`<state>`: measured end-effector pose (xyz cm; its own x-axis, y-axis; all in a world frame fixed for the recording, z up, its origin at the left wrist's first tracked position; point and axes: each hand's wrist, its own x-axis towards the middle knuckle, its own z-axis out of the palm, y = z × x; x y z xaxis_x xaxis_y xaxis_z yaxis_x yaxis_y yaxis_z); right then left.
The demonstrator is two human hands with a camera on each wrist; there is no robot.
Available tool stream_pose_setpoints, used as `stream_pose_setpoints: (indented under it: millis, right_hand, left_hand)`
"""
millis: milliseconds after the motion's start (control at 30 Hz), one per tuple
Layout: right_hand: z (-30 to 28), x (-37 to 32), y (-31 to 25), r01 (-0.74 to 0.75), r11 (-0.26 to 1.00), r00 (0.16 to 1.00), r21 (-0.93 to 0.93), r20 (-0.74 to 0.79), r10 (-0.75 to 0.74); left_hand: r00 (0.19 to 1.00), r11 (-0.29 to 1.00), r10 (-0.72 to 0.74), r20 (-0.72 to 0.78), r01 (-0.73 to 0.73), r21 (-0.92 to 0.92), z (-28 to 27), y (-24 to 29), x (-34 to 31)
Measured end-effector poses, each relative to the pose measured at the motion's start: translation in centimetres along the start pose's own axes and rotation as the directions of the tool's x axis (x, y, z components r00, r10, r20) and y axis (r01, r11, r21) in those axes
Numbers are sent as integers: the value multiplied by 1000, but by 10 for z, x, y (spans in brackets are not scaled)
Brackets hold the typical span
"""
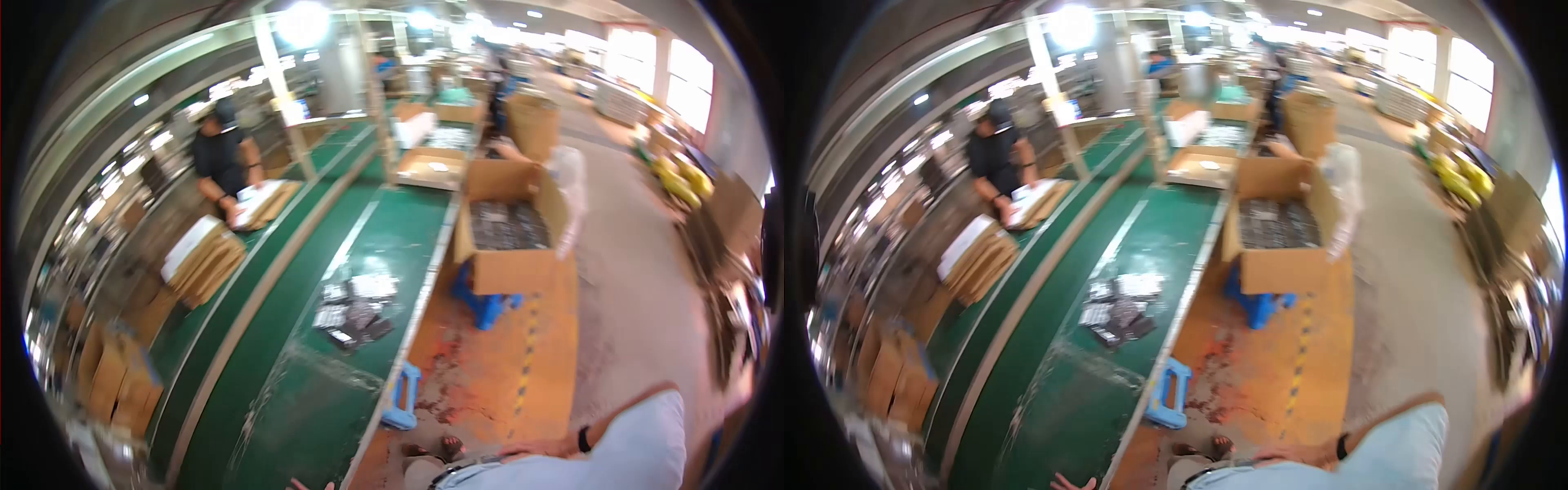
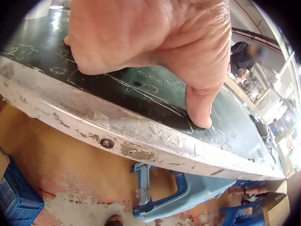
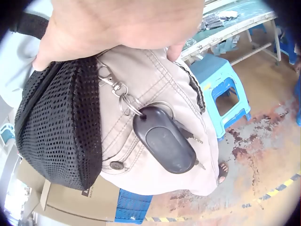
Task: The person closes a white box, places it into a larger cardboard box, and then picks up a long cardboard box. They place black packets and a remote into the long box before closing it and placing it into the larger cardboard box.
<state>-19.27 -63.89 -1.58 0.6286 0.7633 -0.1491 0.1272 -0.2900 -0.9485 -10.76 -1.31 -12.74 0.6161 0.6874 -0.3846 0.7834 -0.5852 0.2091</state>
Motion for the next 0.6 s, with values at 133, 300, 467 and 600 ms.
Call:
stream_pose_setpoints:
  millis: [133,300,467,600]
  right_hand:
    - [-28,10,-7,9,1000,1000,-11,7,-9]
    - [-37,35,-15,9,1000,1000,-24,6,-9]
    - [-44,45,-17,14,999,999,-46,43,-12]
    - [-44,40,-15,34,997,999,-75,45,-30]
  left_hand:
    - [999,998,-1,32,3,-55,-14,7,-3]
    - [998,982,15,61,-3,-188,-24,12,-18]
    - [996,979,18,92,1,-204,-28,13,-20]
    - [998,980,12,56,-1,-197,-27,16,-22]
